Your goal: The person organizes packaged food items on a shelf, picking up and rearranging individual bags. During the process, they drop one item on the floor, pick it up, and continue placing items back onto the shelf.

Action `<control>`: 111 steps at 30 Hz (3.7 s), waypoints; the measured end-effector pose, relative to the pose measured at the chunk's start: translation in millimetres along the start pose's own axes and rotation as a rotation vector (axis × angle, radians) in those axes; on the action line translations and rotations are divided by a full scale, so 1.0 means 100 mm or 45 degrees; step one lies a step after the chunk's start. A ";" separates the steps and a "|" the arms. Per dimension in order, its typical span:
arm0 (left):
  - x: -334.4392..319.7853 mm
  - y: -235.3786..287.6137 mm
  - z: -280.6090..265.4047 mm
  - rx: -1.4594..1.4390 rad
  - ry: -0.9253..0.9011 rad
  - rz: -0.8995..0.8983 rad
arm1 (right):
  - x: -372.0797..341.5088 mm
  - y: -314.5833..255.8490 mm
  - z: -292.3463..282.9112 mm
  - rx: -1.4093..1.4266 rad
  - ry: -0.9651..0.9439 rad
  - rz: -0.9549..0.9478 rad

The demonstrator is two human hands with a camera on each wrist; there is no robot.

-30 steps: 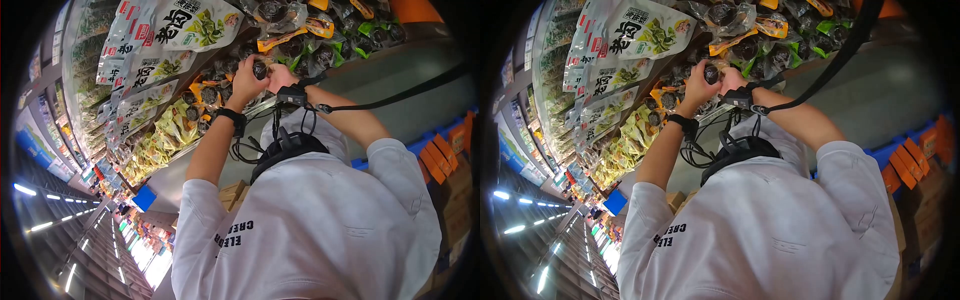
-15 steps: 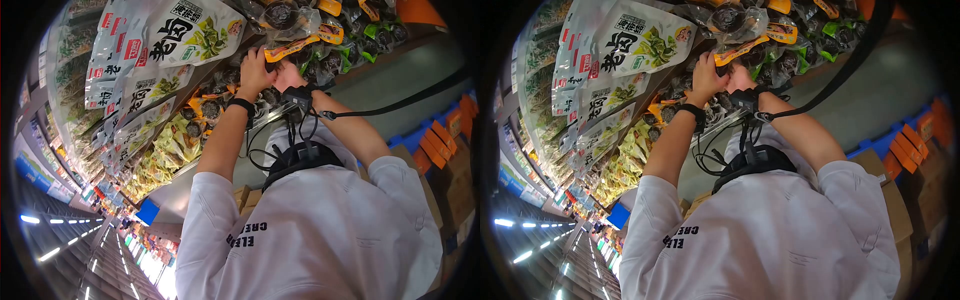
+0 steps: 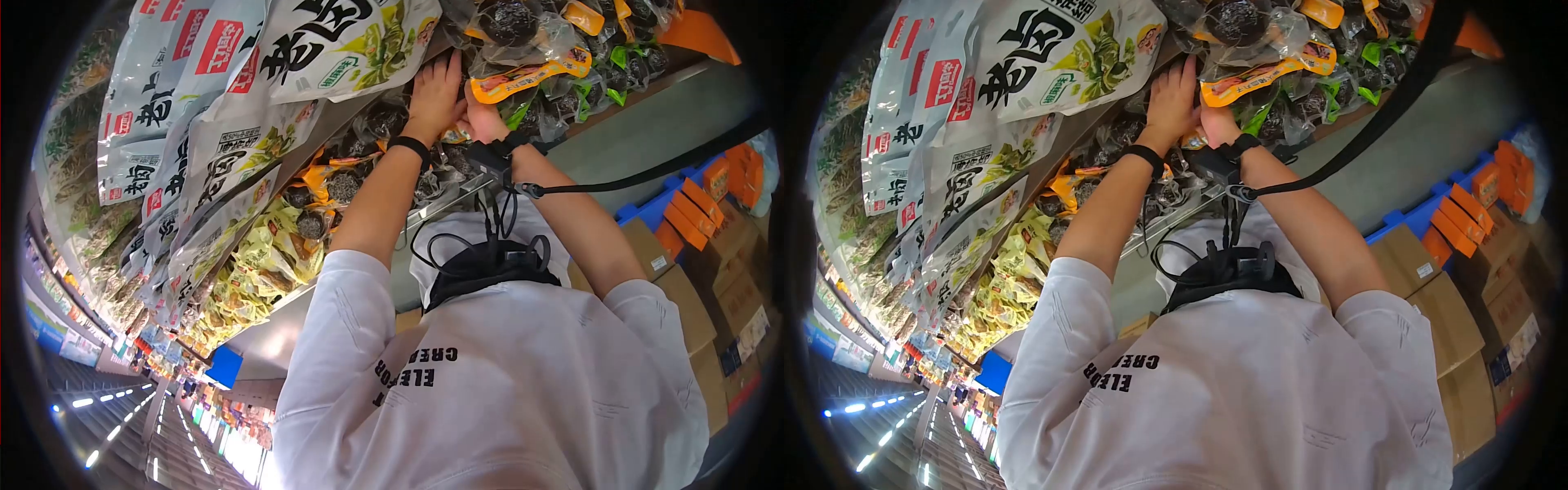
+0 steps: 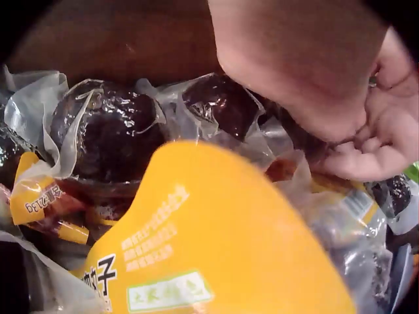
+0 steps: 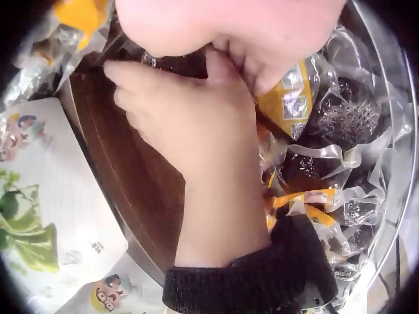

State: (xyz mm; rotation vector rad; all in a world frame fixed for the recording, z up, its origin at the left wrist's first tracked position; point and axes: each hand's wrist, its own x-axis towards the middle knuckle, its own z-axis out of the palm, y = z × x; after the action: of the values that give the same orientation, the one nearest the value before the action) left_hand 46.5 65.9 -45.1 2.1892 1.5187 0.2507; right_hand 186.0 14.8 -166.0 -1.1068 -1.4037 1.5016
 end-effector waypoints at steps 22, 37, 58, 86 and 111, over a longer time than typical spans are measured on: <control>-0.62 -0.31 0.13 0.056 0.107 -0.194 | 0.63 -0.85 0.23 0.285 0.413 1.316; -0.68 -0.36 0.06 0.016 0.108 -0.171 | 0.92 1.09 0.27 -1.508 -0.322 0.665; -0.26 -0.20 0.00 0.409 -0.284 -0.308 | 0.54 -0.35 0.08 0.491 0.262 0.934; -4.50 1.06 -0.44 -0.208 0.678 -1.507 | -0.22 -0.90 -0.58 0.439 -0.591 1.214; -6.15 1.61 0.20 -0.555 0.715 -1.979 | 0.02 -0.96 -0.16 -0.089 -0.541 0.993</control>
State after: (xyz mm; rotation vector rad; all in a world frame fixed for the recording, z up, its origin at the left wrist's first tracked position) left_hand -40.7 -551.7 80.4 0.2115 2.6079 0.5645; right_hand 199.0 29.5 -70.2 -1.5479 -1.3652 2.3611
